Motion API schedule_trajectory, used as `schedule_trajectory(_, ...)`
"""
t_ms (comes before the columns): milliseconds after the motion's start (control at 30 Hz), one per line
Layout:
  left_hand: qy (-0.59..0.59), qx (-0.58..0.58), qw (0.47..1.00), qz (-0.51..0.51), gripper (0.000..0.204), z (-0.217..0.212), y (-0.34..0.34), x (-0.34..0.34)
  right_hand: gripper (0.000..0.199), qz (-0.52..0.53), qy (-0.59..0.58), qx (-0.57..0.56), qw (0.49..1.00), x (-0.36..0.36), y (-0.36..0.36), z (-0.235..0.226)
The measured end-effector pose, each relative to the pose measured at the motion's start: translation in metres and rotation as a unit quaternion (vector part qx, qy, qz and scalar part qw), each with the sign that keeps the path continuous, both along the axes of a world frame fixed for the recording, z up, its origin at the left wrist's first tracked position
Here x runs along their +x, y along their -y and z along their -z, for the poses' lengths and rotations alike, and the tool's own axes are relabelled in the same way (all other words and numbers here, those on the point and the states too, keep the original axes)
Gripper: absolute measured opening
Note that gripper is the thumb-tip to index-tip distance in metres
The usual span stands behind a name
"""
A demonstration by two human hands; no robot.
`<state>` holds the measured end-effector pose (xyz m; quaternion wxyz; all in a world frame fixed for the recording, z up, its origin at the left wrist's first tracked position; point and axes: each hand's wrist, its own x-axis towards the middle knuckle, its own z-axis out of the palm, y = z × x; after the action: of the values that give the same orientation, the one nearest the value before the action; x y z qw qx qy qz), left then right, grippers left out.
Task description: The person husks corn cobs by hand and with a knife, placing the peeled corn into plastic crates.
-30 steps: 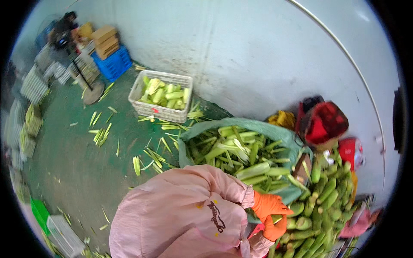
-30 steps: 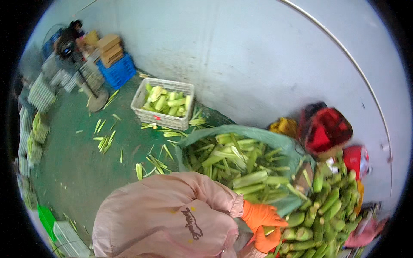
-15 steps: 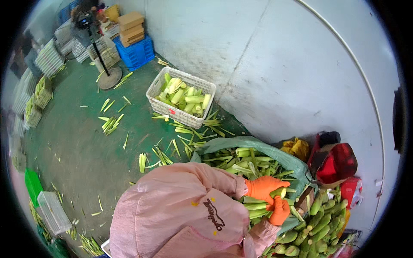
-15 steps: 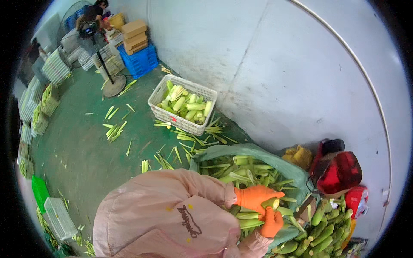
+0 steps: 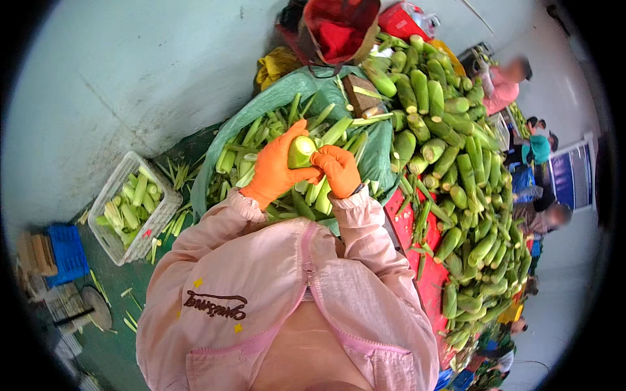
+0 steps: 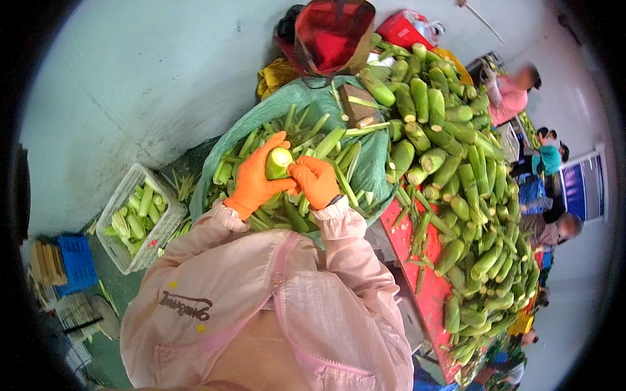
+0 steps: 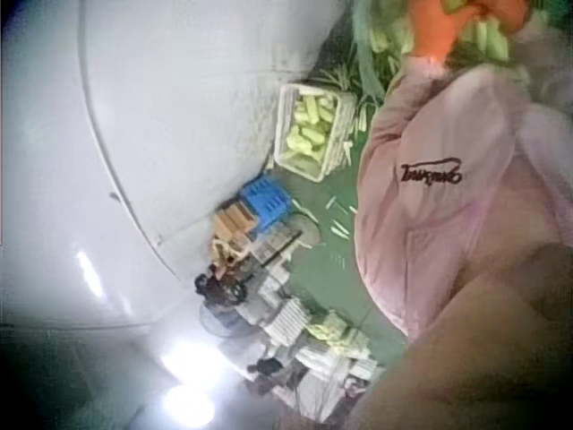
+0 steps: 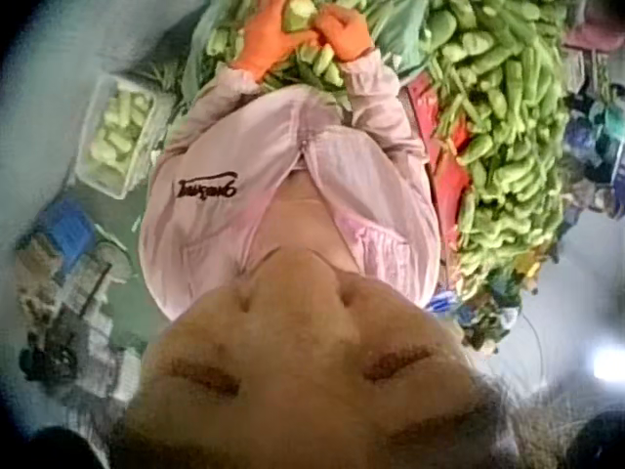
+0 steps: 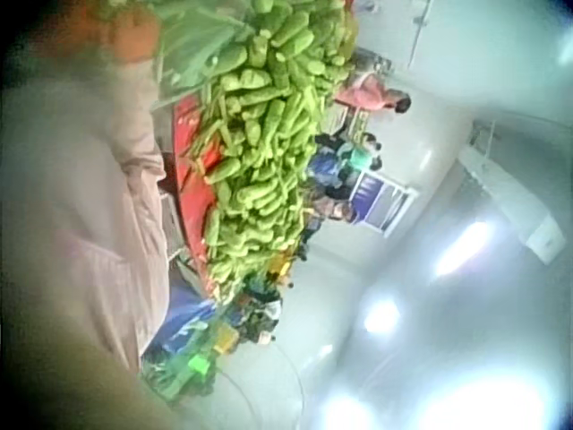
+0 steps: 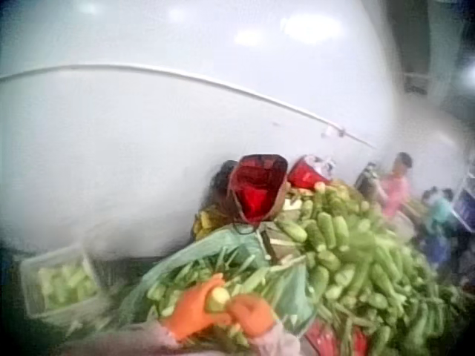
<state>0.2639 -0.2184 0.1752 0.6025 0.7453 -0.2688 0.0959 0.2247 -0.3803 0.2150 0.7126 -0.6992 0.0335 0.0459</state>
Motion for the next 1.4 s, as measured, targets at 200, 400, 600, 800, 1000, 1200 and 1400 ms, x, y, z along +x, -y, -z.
schedule_trajectory(200,-0.238,-0.314,0.896,0.205,0.075,0.01,0.016,0.005,0.022,0.049,0.074,0.132,0.987,-0.011,-0.005,0.014)
schedule_trajectory(400,-0.341,-0.456,0.819,0.068,0.057,0.021,0.009,0.038,0.019,0.236,0.143,0.28,0.919,-0.016,-0.003,0.022)
schedule_trajectory(600,-0.318,-0.505,0.801,-0.052,0.063,0.042,-0.039,0.09,0.014,0.28,0.203,0.508,0.789,-0.026,0.106,0.075)
schedule_trajectory(800,-0.284,-0.34,0.885,0.142,0.05,0.005,-0.019,0.049,0.039,0.127,0.096,-0.131,0.979,0.014,0.014,0.008)
schedule_trajectory(1000,-0.22,-0.251,0.908,0.252,0.054,0.002,-0.012,0.042,0.041,-0.016,0.107,-0.418,0.902,0.035,0.0,-0.012)
schedule_trajectory(1200,-0.215,-0.213,0.903,0.305,0.057,-0.008,-0.016,0.034,0.027,-0.047,0.048,-0.262,0.963,0.03,0.006,0.004)
schedule_trajectory(1400,-0.29,-0.246,0.91,0.167,0.06,0.015,-0.008,0.029,0.019,0.065,-0.008,0.125,0.99,0.017,0.001,0.025)
